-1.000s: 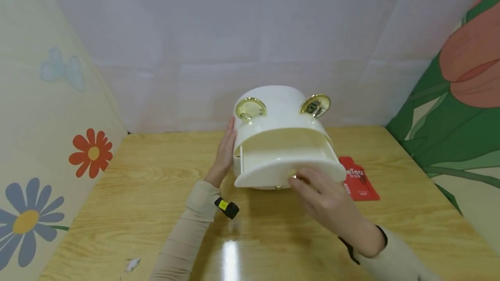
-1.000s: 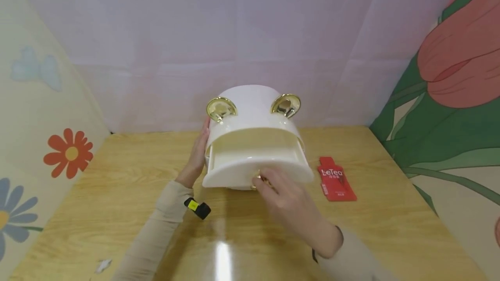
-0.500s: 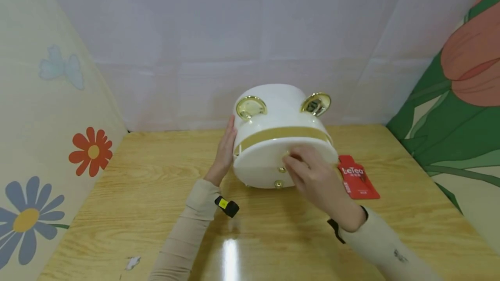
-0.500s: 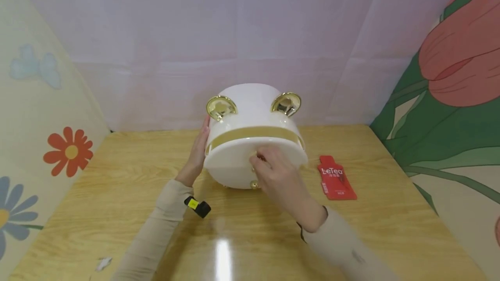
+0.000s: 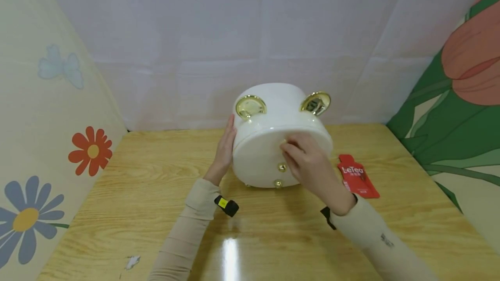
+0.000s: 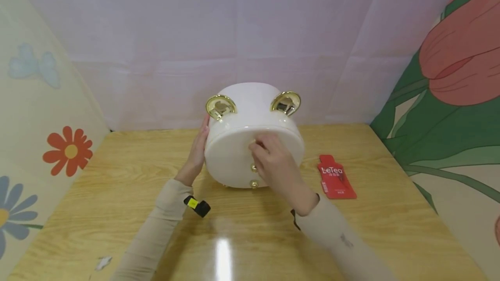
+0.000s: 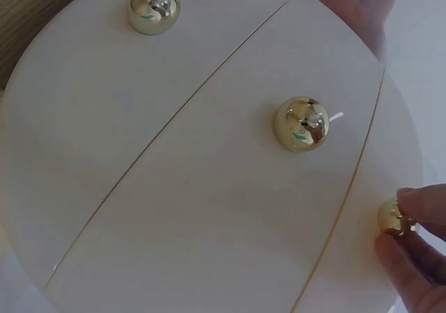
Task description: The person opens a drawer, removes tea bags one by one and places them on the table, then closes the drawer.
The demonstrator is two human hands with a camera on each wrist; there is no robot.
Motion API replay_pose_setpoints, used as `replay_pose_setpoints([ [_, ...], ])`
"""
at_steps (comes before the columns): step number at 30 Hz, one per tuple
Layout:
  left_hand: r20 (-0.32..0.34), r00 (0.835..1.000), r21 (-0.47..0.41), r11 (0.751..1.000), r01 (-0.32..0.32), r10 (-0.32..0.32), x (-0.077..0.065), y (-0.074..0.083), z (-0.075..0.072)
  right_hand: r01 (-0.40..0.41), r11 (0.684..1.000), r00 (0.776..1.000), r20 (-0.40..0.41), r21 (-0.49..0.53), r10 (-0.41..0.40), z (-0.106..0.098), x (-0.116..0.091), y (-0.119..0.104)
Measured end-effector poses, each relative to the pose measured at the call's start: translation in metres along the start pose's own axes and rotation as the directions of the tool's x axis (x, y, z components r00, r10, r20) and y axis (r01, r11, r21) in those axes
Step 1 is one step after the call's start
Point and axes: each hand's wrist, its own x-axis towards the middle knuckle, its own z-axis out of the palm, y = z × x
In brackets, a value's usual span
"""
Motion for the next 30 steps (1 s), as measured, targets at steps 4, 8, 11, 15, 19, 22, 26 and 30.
replay_pose_setpoints([
  [4, 0.001, 1.0, -0.01, 1.0, 0.021, -0.021, 0.0, 0.0, 0.0, 0.006, 1.0, 1.0, -0.021, 0.001, -0.006, 0.002, 0.001, 0.001],
  [8, -0.002, 1.0, -0.013, 1.0, 0.024, -0.024, 0.001, -0.001, 0.0, 0.014, 1.0, 0.999, -0.034, 0.0, -0.014, 0.002, 0.002, 0.001],
  [11, -0.004, 1.0, -0.012, 1.0, 0.021, -0.021, 0.001, -0.001, 0.0, 0.003, 1.0, 1.0, -0.02, -0.003, -0.003, 0.002, 0.002, 0.001],
  [15, -0.001, 1.0, -0.009, 1.0, 0.019, -0.019, 0.001, 0.0, 0.0, -0.024, 1.0, 1.0, -0.004, -0.001, 0.024, 0.001, -0.001, 0.0],
  [19, 0.002, 1.0, -0.012, 0.999, 0.03, -0.03, 0.0, 0.001, -0.002, -0.032, 0.999, 0.999, -0.019, 0.004, 0.032, -0.001, -0.006, -0.003],
  [22, -0.001, 0.999, -0.011, 0.999, 0.033, -0.033, -0.001, 0.002, -0.003, -0.012, 1.0, 1.0, -0.028, -0.004, 0.012, -0.001, -0.01, -0.005],
  [26, -0.011, 1.0, -0.013, 1.0, 0.019, -0.019, 0.0, 0.002, -0.003, 0.029, 0.999, 0.999, -0.037, -0.015, -0.03, 0.002, -0.014, -0.007],
  [30, -0.011, 1.0, -0.021, 1.0, 0.017, -0.017, 0.001, 0.002, -0.003, 0.028, 0.999, 0.999, -0.017, -0.025, -0.028, 0.008, -0.018, -0.007],
])
